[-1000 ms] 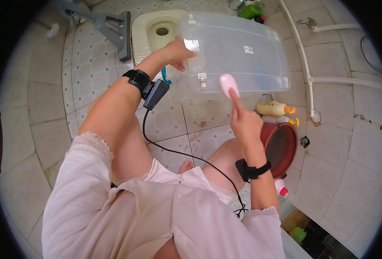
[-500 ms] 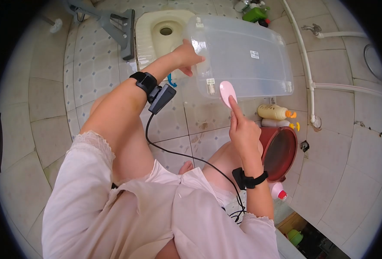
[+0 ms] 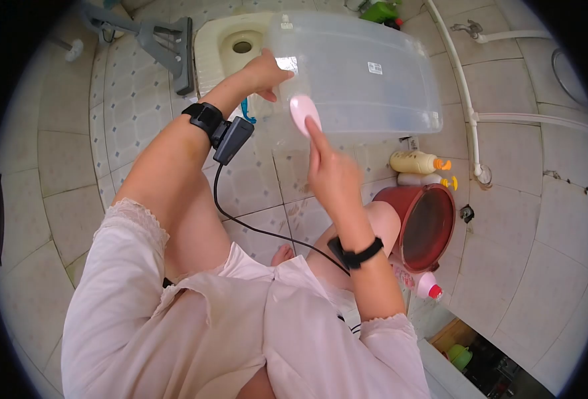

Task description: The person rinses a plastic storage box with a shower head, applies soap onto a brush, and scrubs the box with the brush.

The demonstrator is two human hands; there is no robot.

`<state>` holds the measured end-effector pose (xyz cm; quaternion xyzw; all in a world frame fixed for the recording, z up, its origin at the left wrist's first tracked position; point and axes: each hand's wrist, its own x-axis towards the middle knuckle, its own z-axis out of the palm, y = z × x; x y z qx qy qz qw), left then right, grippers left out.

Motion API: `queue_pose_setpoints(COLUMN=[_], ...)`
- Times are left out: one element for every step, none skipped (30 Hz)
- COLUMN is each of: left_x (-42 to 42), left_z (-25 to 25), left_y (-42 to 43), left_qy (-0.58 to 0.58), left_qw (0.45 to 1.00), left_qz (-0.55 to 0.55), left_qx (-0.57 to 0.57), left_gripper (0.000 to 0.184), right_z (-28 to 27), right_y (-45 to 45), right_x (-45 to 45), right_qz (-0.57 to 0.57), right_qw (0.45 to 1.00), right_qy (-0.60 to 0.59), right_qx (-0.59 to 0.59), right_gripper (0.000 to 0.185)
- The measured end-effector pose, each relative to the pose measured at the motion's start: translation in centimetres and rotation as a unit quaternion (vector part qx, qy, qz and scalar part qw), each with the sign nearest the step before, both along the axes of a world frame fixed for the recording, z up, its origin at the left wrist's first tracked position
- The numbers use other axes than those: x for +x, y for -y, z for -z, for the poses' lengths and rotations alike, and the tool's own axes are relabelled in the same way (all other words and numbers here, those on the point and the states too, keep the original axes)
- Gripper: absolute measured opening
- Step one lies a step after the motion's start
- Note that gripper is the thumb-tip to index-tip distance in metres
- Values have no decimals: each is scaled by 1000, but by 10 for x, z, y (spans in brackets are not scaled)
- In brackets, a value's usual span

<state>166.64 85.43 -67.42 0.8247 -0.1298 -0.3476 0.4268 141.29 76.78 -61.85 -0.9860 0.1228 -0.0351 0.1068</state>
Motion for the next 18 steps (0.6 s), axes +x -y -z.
queue_pose_setpoints(left_x=[-2, -3, -3, -4, -3, -1, -1, -2, -3, -4, -4, -5, -7, -6, -3, -2, -1, 0], left_z=[1, 1, 2, 0, 0, 0, 2, 5, 7, 4, 0, 0, 0, 1, 1, 2, 3, 3], left_y=[-1, -1, -1, -2, -2, 0, 2, 0, -2, -2, 0, 0, -1, -2, -4, -4, -3, -3], left_qy=[-5, -10, -8, -14, -20, -21, -15, -11, -15, -16, -13, -11, -18, -24, -24, -27, -30, -33], left_qw=[1000, 1000, 1000, 999, 999, 999, 999, 1000, 1000, 1000, 1000, 1000, 1000, 999, 999, 999, 999, 999], left_qz=[-8, -17, -16, -18, -22, -25, -14, -4, -4, 3, 7, 5, -11, -27, -30, -17, -3, -6], left_qx=[-9, -17, -16, -22, -30, -31, -27, -21, -18, -11, -8, -10, -23, -35, -34, -30, -26, -27], left_gripper=[90, 90, 90, 89, 89, 89, 89, 89, 89, 89, 89, 89, 89, 88, 88, 88, 88, 88], right_z=[0, -1, -1, -1, -2, -3, -6, -9, -10, -3, 8, 14, 14, 13, 12, 7, 1, -3], right_y=[2, 4, 4, 0, -5, -6, -5, -5, -7, -6, 0, 4, 4, 3, 2, -1, -6, -7], right_x=[10, 18, 22, 11, -10, -19, -17, -15, -18, -8, 17, 33, 31, 27, 19, 1, -24, -36], right_qz=[0, -7, -14, -14, -19, -25, -29, -13, 8, 14, 7, -5, -7, -18, -30, -32, -20, -7], right_qw=[1000, 1000, 1000, 1000, 999, 999, 999, 999, 999, 999, 999, 999, 999, 998, 997, 997, 998, 999], right_qy=[3, 9, 13, 15, 13, 9, 8, 6, 4, 1, 12, 23, 26, 35, 41, 39, 11, -17], right_qx=[-1, 8, 19, 19, 22, 25, 25, 36, 48, 50, 42, 33, 32, 47, 62, 63, 57, 51], right_gripper=[51, 51, 50, 50, 49, 47, 47, 48, 48, 48, 51, 53, 53, 53, 53, 53, 53, 52])
